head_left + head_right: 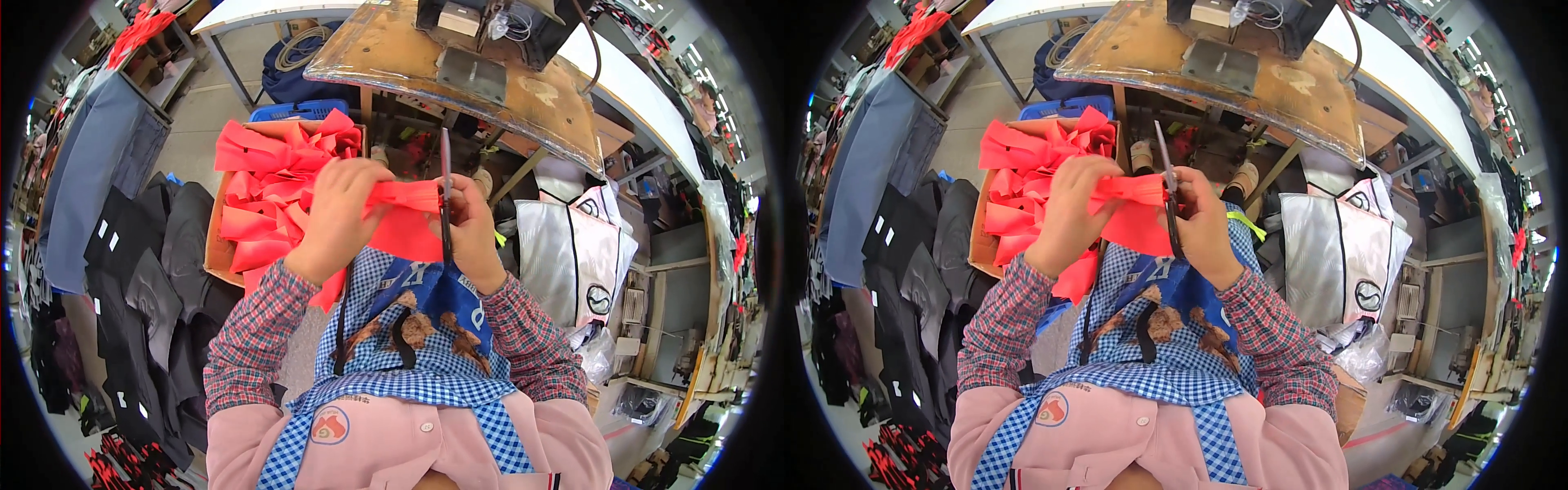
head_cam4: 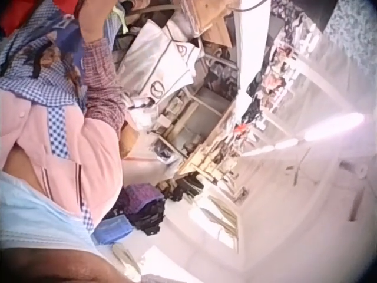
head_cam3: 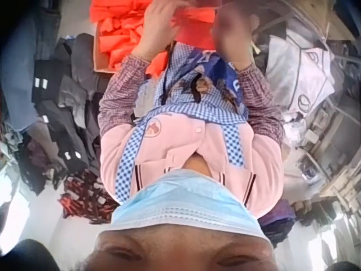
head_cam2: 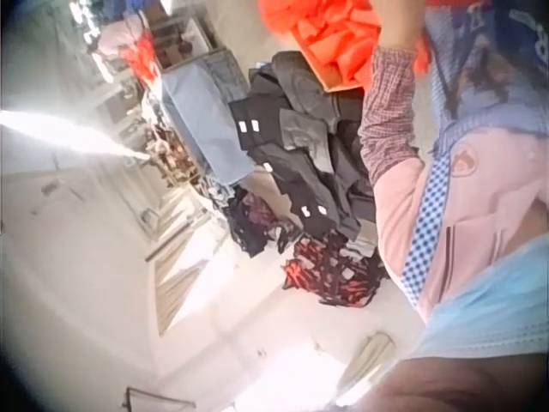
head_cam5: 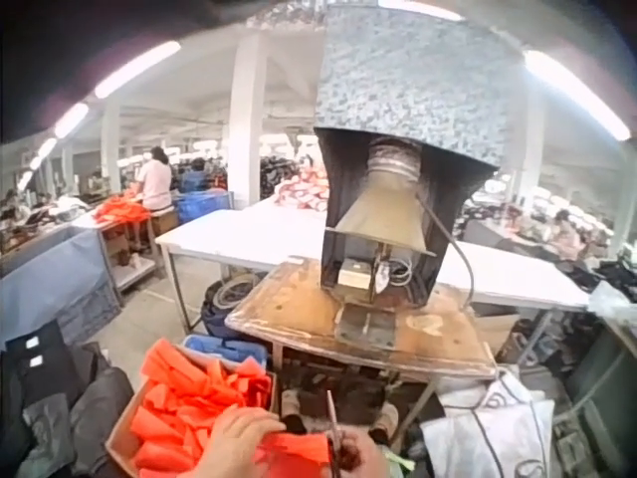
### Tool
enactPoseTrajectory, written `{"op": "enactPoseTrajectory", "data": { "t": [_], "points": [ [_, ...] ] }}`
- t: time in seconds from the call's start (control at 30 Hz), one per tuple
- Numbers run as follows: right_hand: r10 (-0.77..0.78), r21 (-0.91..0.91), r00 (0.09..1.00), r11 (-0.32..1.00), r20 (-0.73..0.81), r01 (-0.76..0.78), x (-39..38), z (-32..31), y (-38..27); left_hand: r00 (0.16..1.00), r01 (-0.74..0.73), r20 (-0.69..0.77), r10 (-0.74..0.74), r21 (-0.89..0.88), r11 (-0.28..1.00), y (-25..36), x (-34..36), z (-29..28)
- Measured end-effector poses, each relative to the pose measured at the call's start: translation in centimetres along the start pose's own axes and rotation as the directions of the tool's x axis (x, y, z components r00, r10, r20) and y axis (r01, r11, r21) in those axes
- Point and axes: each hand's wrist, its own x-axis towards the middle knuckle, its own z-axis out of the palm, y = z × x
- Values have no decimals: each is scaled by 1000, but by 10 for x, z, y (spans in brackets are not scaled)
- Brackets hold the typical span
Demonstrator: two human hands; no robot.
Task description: Cutting pieces of pink fabric using scissors at a workbench in a factory.
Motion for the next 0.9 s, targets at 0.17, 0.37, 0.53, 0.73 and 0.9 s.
{"op": "enactPoseTrajectory", "data": {
  "t": [0.17, 0.37, 0.53, 0.73, 0.9],
  "points": [
    [-416, -603, 908, 710, 58, 364, -24, -8, 9, 418, 765, 583, -696, -639, -75, 13, -27, 15],
    [-342, -555, 822, 614, 455, 562, -46, 6, 13, 507, 679, 709, -490, -679, -279, -15, -26, 43],
    [77, -542, 975, 839, 209, 51, -41, -43, -11, 547, 757, 693, -470, -649, -75, -30, -30, 30],
    [73, -822, 929, 494, 364, 283, 1, -95, -41, 383, 915, 883, -269, -403, -20, -33, -23, 11],
    [119, -832, 883, 411, 454, 373, 25, -108, -49, 296, 954, 937, -187, -298, 18, -28, -12, 15]
  ]
}}
